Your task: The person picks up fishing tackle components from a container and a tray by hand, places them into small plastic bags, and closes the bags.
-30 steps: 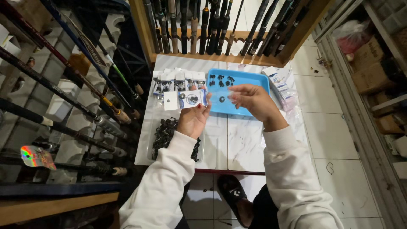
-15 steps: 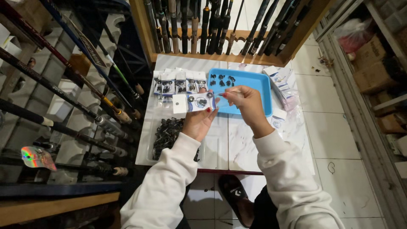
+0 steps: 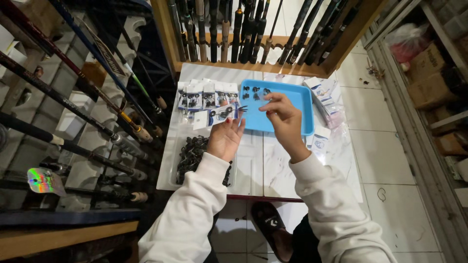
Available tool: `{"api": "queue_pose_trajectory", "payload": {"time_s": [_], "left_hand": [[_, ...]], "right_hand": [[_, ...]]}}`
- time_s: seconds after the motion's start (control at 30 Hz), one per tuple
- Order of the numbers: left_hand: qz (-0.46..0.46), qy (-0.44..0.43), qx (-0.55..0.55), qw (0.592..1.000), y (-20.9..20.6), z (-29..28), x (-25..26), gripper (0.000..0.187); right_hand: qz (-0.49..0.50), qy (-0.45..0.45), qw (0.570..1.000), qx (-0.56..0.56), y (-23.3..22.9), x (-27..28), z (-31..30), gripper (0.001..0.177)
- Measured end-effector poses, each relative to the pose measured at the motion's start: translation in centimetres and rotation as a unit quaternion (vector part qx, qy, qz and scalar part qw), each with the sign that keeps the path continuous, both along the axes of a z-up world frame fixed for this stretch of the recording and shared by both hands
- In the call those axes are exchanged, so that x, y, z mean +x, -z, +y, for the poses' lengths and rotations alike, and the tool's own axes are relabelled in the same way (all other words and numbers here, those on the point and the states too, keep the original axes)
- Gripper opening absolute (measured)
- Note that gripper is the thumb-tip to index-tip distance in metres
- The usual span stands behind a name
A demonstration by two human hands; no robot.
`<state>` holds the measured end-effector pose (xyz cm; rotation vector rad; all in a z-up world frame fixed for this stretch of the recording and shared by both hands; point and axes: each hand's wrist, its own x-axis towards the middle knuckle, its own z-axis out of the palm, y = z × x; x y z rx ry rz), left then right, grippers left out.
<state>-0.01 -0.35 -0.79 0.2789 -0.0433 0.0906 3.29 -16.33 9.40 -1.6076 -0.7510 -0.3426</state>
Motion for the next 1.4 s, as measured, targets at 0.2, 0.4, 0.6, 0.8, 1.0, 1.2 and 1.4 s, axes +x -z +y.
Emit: {"api": "queue_pose_trajectory", "payload": {"time_s": [0.2,0.4,0.6,0.8,1.0,1.2,1.4], "left_hand": [[0.006,-0.005,0.032,0.999,0.1,-0.2,-0.5,0.068],[0.016,-0.008,0.015,1.0,-0.6,-0.5,-0.4,0.065],[0.017,-0.004,0.008,1.0,0.4,-0.4,0.1,0.064],[0.013,-0.003,0.017,1.0,0.4,-0.6,0.1,0.065],[0.018,-0.02,0.052,0.998,-1.1,-1.4,-0.6,0.064],[0.021,-0.027,0.069,0.997,-1.6,-1.6,-0.7,0.064],[0.03,-0.032,0.08,0.996,-1.0,-1.6,-0.6,0.062]], "right_hand": [[-0.033,-0.004,0.998,-0.053,0.7,-0.3,0.4,0.042],[-0.031,0.007,0.998,-0.045,-1.0,-1.3,0.5,0.046],[-0.029,0.0,0.998,-0.063,-0.4,-0.8,0.0,0.045],[-0.037,-0.006,0.994,-0.105,-0.7,-0.9,0.1,0.048],[-0.053,-0.009,0.99,-0.132,0.4,-0.5,0.0,0.049],[-0.05,-0.022,0.989,-0.137,1.2,0.1,-0.7,0.054],[-0.028,-0.046,0.99,-0.131,1.1,-0.1,-0.3,0.052]]}}
